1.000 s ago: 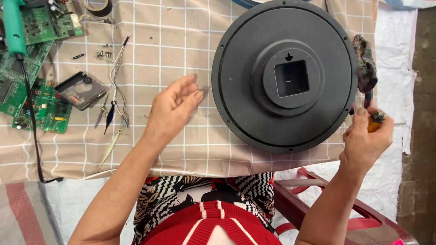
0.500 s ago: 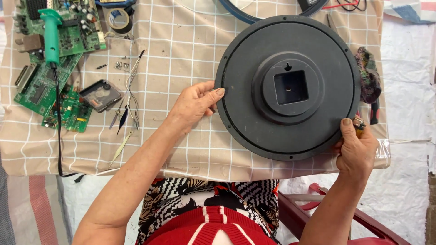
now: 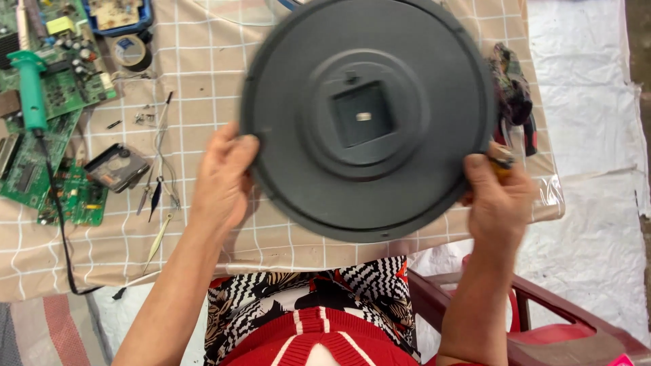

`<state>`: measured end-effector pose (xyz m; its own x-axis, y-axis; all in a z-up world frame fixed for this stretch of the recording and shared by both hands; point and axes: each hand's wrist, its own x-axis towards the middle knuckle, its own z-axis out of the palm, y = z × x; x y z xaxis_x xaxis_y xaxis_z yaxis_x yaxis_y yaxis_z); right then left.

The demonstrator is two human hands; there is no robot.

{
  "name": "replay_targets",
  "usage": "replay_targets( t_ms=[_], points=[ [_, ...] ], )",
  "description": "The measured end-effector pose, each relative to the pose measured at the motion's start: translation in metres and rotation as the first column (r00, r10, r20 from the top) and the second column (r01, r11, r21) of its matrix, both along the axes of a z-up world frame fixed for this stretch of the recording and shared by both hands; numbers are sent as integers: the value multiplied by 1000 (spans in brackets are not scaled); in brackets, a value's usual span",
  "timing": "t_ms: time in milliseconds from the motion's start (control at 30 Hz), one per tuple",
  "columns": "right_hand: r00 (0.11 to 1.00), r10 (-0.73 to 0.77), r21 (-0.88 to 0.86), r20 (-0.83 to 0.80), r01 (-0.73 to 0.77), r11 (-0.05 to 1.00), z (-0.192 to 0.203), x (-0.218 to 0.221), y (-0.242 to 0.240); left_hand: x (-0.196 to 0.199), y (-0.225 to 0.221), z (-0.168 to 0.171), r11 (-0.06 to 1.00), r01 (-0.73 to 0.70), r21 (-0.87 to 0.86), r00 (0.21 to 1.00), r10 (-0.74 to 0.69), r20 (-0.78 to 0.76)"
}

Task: Reassembling a large wall clock by aligning the face into the frame and securing the back with a screwdriver.

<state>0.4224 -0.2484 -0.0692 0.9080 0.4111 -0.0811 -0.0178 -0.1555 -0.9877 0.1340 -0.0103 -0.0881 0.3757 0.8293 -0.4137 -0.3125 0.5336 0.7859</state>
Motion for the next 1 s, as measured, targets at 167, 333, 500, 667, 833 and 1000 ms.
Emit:
replay_targets(
  t_ms=[167,333,500,667,833,1000],
  points=[
    [989,146,110,-7,-144,983,-13,-63,48,-47,-9,28,953,-251,169,960,267,-80],
    [932,315,236,-179,-270,933,-31,-94,76,-93,-13,43,946,-277,168,934,306,-186],
    [919,351,193,-181,-316,929,-35,-89,80,-99,-24,37,944,-300,141,928,322,-188],
    [935,315,85,-165,-304,949,-46,-66,72,-88,-31,2,967,-255,25,955,256,-152],
    [960,231,13,-156,-232,973,-56,-44,71,-64,-40,16,970,-238,-56,962,228,-153],
    [971,241,-37,6,-240,970,-55,-31,74,-45,-29,18,975,-221,-38,972,216,-97]
  ],
)
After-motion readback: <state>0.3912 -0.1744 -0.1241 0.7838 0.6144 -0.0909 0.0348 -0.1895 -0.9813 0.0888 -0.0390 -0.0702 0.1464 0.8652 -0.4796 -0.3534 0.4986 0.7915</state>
